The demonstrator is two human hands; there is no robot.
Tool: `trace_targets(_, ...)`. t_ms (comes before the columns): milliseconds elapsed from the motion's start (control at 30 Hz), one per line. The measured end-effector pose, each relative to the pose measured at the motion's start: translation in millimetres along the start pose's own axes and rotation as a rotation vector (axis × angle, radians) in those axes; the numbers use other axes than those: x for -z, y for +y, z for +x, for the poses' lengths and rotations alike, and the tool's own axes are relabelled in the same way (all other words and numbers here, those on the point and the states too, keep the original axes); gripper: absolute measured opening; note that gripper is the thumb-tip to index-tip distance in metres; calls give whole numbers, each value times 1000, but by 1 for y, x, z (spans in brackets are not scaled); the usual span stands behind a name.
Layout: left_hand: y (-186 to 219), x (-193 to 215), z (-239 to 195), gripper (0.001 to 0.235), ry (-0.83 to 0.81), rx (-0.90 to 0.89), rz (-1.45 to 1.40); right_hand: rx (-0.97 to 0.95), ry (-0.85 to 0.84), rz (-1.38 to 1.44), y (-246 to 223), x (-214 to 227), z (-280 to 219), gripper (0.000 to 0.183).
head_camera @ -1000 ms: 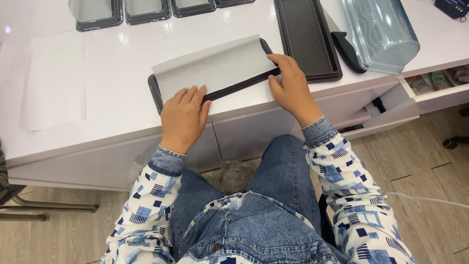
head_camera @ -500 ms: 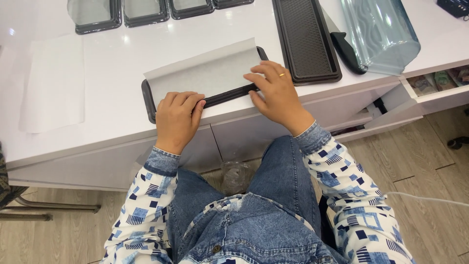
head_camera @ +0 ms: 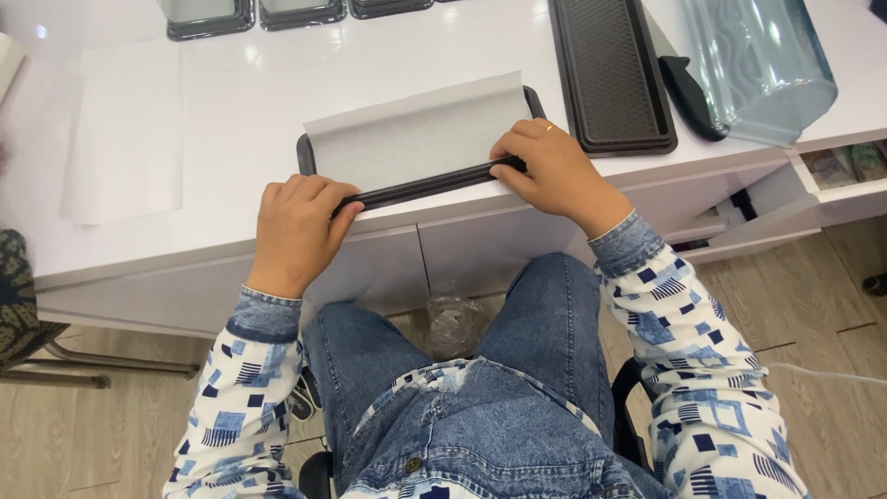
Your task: The person assembles rectangular food containers by placing a white paper liner into a black tray and then covering it with a clear plastic lid. This process is repeated multiple times, with finished units stacked on the counter.
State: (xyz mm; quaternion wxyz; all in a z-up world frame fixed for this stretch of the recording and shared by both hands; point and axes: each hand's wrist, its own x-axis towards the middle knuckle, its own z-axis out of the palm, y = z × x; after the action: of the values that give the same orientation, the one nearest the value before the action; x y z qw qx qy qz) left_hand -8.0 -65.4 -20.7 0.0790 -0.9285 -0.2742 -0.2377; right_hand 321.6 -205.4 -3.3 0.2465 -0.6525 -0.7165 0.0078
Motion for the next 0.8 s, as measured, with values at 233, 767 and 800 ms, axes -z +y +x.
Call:
trace_targets(233,-5,-4,-2,28,22,99,-403,-54,-2,39,-6,4,-8,14)
trace_targets(767,12,-9,5,25,14,-58,-131,-4,118,20,5,-15,-15,13)
trace_targets(800,14,-13,7,25,17,-55,-130,-1,117,19,2,-11,-14,13)
